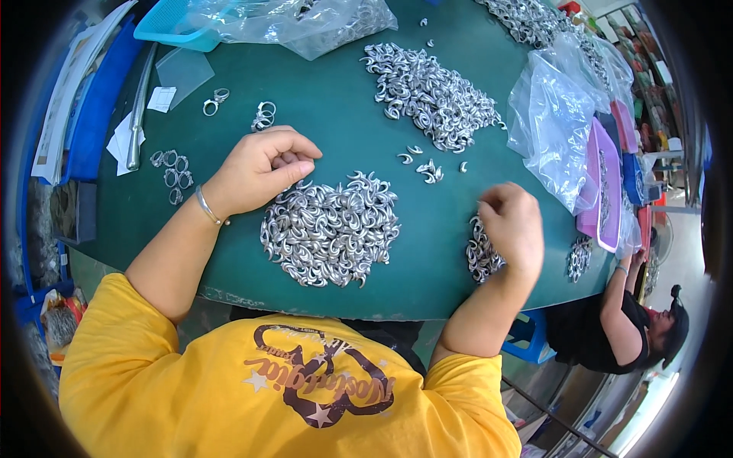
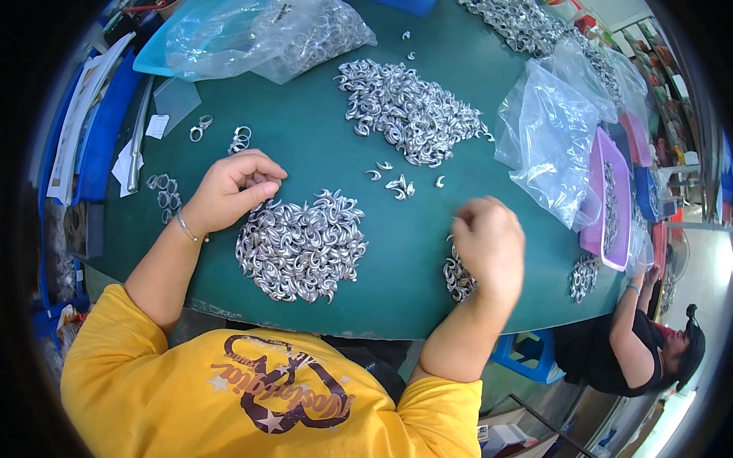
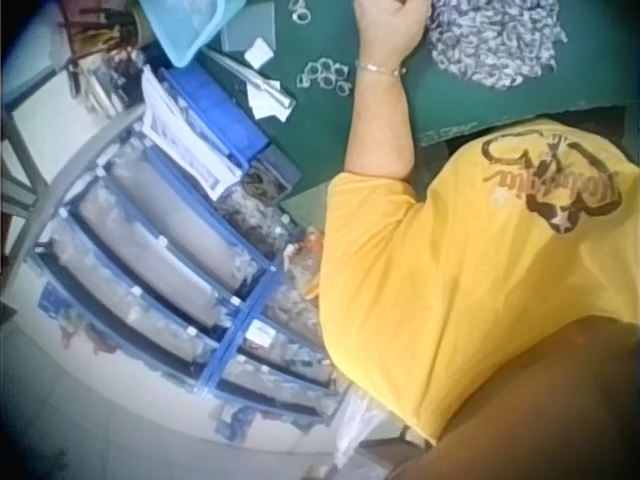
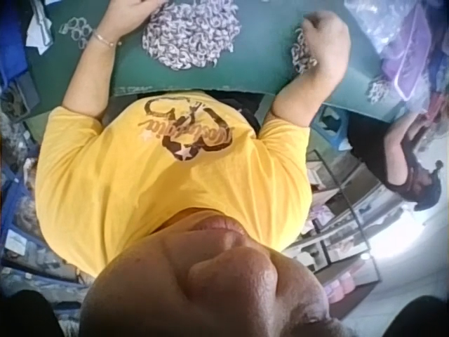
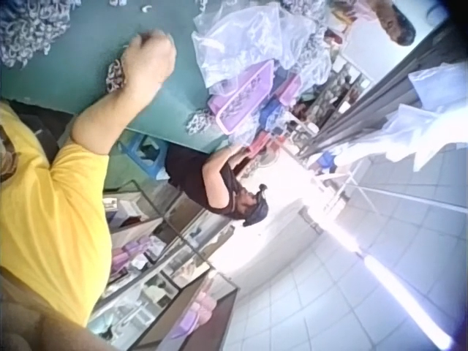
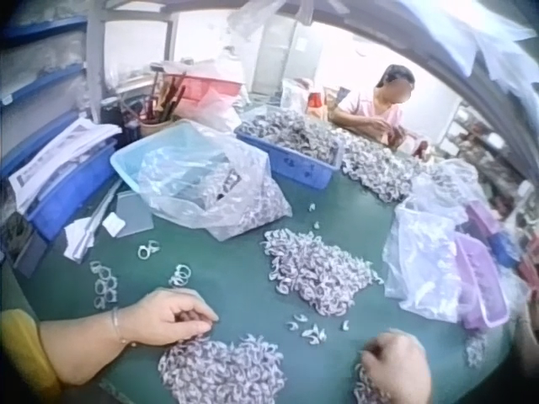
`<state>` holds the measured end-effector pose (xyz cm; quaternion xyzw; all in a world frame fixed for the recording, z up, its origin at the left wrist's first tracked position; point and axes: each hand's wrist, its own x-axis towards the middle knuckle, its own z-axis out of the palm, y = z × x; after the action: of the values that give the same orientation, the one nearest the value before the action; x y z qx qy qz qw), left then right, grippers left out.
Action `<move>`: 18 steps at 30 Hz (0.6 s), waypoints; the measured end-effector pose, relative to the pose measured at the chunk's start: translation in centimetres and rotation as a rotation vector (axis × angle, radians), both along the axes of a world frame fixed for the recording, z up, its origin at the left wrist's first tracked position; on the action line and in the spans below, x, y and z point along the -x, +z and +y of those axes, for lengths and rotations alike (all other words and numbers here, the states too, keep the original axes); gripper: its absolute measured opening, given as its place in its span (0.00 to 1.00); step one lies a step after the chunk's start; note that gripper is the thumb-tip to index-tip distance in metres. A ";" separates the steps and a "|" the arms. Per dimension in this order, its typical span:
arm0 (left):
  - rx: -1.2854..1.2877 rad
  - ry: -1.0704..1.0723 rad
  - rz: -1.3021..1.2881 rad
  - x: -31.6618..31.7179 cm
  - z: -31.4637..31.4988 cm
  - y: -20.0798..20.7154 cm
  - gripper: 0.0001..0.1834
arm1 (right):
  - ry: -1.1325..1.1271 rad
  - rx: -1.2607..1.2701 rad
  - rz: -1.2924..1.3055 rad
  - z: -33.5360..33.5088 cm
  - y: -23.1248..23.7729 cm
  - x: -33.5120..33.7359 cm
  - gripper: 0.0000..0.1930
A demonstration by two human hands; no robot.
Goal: The person uses both hands to sort and arrange small metal components from a large pile into smaller groups on a green workstation table. The person handles the items one by one and in small clusters, moving them across the table surface.
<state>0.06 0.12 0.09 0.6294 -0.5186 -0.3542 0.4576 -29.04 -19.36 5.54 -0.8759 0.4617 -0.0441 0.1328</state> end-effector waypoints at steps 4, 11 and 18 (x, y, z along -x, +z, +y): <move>-0.004 -0.015 0.001 0.2 -0.3 0.2 0.07 | -0.012 0.142 -0.214 -0.7 -0.6 0.7 0.05; -0.018 0.004 0.003 0.0 0.0 -0.2 0.07 | -0.117 -0.012 -0.286 -0.7 -2.6 -3.7 0.07; -0.010 0.000 0.010 0.0 0.1 -0.2 0.07 | -0.086 0.091 -0.395 -1.1 -1.8 -1.4 0.05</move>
<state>0.08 0.24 -0.06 0.6300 -0.5146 -0.3598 0.4570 -27.64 -20.44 3.71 -0.8349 0.4611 -0.2413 0.1790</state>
